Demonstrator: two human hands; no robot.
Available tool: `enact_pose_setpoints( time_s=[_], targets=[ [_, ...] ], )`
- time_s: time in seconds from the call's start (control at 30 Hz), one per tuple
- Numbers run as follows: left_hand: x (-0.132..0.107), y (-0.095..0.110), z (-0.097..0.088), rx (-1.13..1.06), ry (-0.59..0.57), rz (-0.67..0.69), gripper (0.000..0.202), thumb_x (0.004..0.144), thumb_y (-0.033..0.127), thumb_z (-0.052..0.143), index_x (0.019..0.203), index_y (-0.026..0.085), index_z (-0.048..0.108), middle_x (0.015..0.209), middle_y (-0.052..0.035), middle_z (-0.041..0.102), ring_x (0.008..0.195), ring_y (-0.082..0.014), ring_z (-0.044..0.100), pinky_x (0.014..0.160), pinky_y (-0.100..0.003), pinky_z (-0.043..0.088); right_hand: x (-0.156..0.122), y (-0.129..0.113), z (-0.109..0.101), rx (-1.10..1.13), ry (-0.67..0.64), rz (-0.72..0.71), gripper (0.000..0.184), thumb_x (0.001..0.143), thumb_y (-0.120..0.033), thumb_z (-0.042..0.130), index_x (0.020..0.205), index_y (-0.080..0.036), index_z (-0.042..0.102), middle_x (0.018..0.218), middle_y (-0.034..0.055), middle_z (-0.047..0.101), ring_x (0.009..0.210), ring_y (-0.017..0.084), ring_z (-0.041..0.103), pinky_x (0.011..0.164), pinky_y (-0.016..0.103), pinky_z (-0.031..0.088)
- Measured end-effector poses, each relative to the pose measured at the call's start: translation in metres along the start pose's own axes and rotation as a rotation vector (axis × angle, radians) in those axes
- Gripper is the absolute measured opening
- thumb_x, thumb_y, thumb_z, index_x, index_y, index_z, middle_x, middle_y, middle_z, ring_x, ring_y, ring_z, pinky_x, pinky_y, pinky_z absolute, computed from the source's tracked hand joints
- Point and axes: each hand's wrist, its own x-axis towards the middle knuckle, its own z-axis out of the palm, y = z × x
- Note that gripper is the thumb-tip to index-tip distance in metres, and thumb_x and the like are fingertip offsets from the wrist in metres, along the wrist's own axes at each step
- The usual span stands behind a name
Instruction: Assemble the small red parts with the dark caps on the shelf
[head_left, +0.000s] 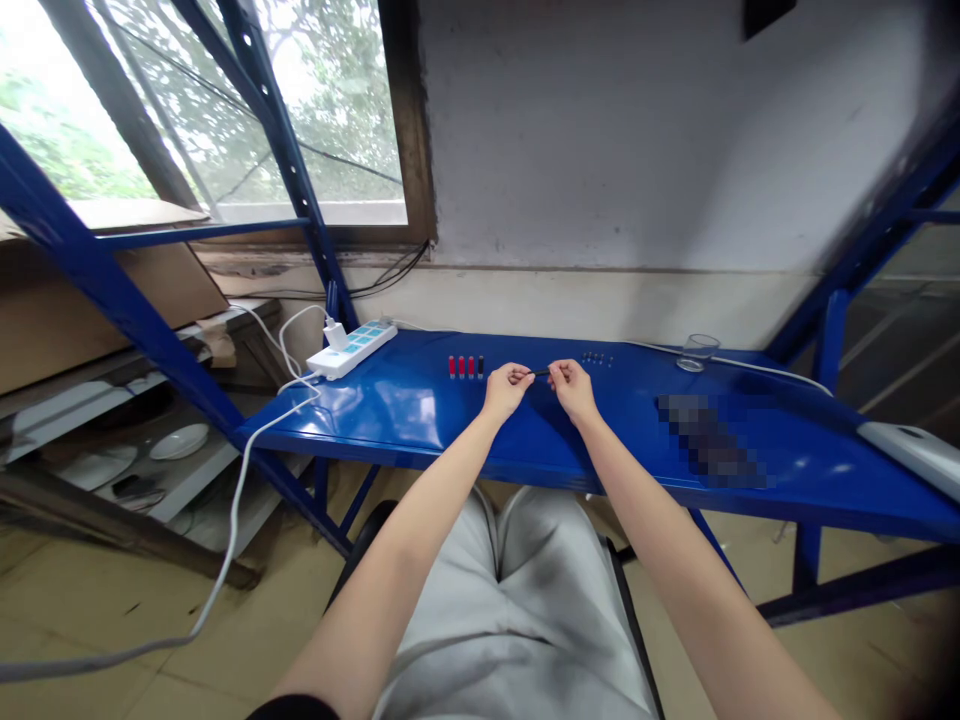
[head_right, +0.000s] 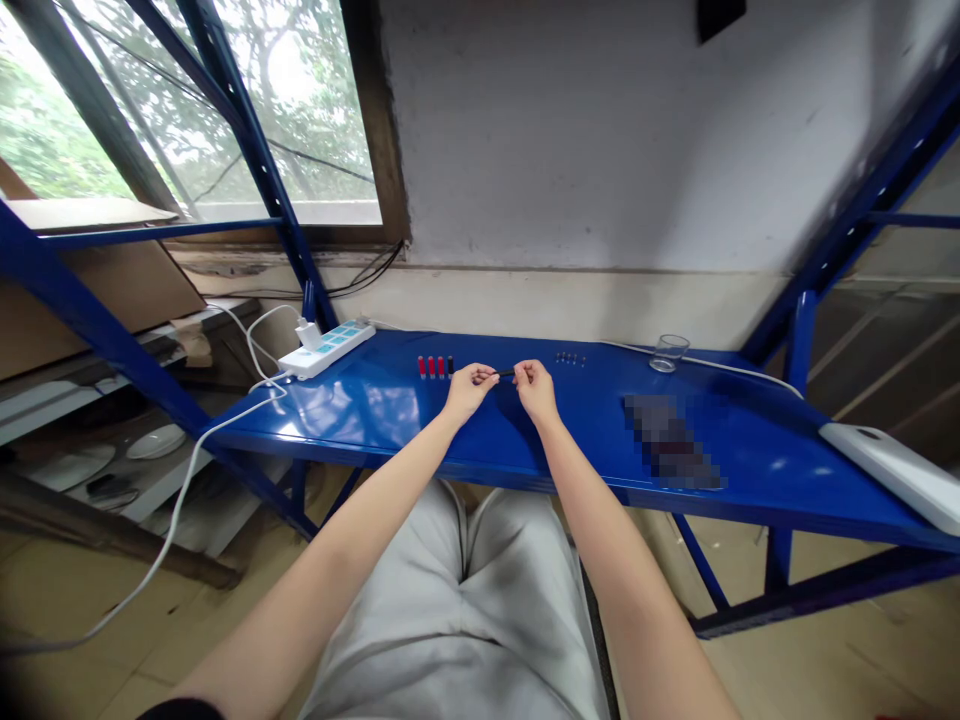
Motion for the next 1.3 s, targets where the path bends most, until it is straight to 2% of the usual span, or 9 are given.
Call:
enact_pose_setpoints(
  time_s=[0.13,0.23,0.33,0.47,0.63,0.73,0.87,1.03,1.3],
  targets=[
    [0.013,0.012,-0.006,0.155,-0.061,0.117,0.008,0.072,0.015,0.061,0.079,0.014,0.064,0.075,-0.0055,0.065,0.067,-0.0114,0.058,0.069,-0.025,0.046,-0.001,-0.003,0.001,0.002,-0.004,-0.002,0.032,0.077,-0.051,0.046,0.082,-0.019,0.048,0.065,0.0012,0.057,0.054,0.012,0.051,0.056,0.027,0.043],
    [0.034,0.030,-0.017,0.345,-0.207,0.213,0.009,0.069,0.015,0.065,0.077,0.017,0.066,0.075,-0.0038,0.066,0.070,-0.0135,0.058,0.077,-0.029,0.044,-0.003,-0.005,0.004,-0.005,-0.032,-0.004,0.031,0.080,-0.048,0.042,0.088,-0.019,0.047,0.068,0.0019,0.059,0.054,0.011,0.051,0.056,0.027,0.043],
    [0.058,0.048,-0.031,0.584,-0.274,0.236,0.012,0.061,0.009,0.070,0.063,0.019,0.065,0.065,-0.0004,0.061,0.079,-0.0174,0.059,0.095,-0.038,0.033,-0.004,-0.004,0.005,-0.066,-0.056,-0.010,0.029,0.080,-0.044,0.041,0.094,-0.019,0.046,0.070,0.0018,0.059,0.054,0.012,0.052,0.057,0.027,0.044],
    [0.076,0.057,-0.045,0.831,-0.347,0.252,0.022,0.053,0.001,0.071,0.048,0.016,0.056,0.062,-0.0027,0.056,0.091,-0.0235,0.055,0.103,-0.046,0.019,-0.006,-0.003,0.003,-0.166,-0.071,-0.051,0.025,0.079,-0.035,0.040,0.096,-0.018,0.048,0.071,0.0034,0.059,0.059,0.014,0.054,0.063,0.030,0.045],
    [0.074,0.051,-0.054,1.093,-0.422,0.265,0.018,0.059,0.002,0.065,0.051,0.015,0.056,0.075,-0.0073,0.059,0.098,-0.0251,0.050,0.101,-0.047,0.022,-0.007,-0.005,0.002,-0.225,-0.106,-0.087,0.024,0.077,-0.027,0.038,0.094,-0.017,0.051,0.071,0.0050,0.060,0.061,0.016,0.056,0.065,0.031,0.045],
    [0.072,0.048,-0.058,1.207,-0.469,0.272,0.012,0.065,0.004,0.059,0.063,0.015,0.062,0.086,-0.0086,0.062,0.100,-0.0250,0.049,0.097,-0.047,0.025,-0.008,-0.008,0.002,-0.225,-0.090,-0.100,0.022,0.076,-0.026,0.038,0.091,-0.018,0.051,0.069,0.0047,0.059,0.060,0.016,0.056,0.064,0.031,0.045],
    [0.071,0.051,-0.060,1.333,-0.508,0.301,0.019,0.070,0.006,0.052,0.078,0.016,0.066,0.097,-0.0089,0.063,0.102,-0.0244,0.048,0.093,-0.045,0.029,-0.008,-0.008,0.002,-0.214,-0.088,-0.121,0.021,0.075,-0.025,0.039,0.090,-0.018,0.051,0.066,0.0043,0.059,0.058,0.016,0.056,0.062,0.030,0.044],
    [0.069,0.054,-0.059,1.392,-0.511,0.314,0.023,0.072,0.007,0.050,0.082,0.016,0.068,0.100,-0.0098,0.062,0.103,-0.0247,0.048,0.092,-0.044,0.028,-0.008,-0.005,0.002,-0.222,-0.082,-0.126,0.020,0.075,-0.025,0.040,0.090,-0.018,0.052,0.066,0.0041,0.059,0.057,0.016,0.056,0.061,0.030,0.044],
    [0.071,0.049,-0.061,1.373,-0.500,0.284,0.020,0.071,0.006,0.051,0.080,0.015,0.066,0.100,-0.0099,0.062,0.103,-0.0253,0.048,0.093,-0.046,0.028,-0.008,-0.006,0.001,-0.230,-0.078,-0.146,0.020,0.075,-0.025,0.039,0.089,-0.018,0.052,0.065,0.0035,0.059,0.057,0.015,0.055,0.059,0.029,0.043]
  ],
)
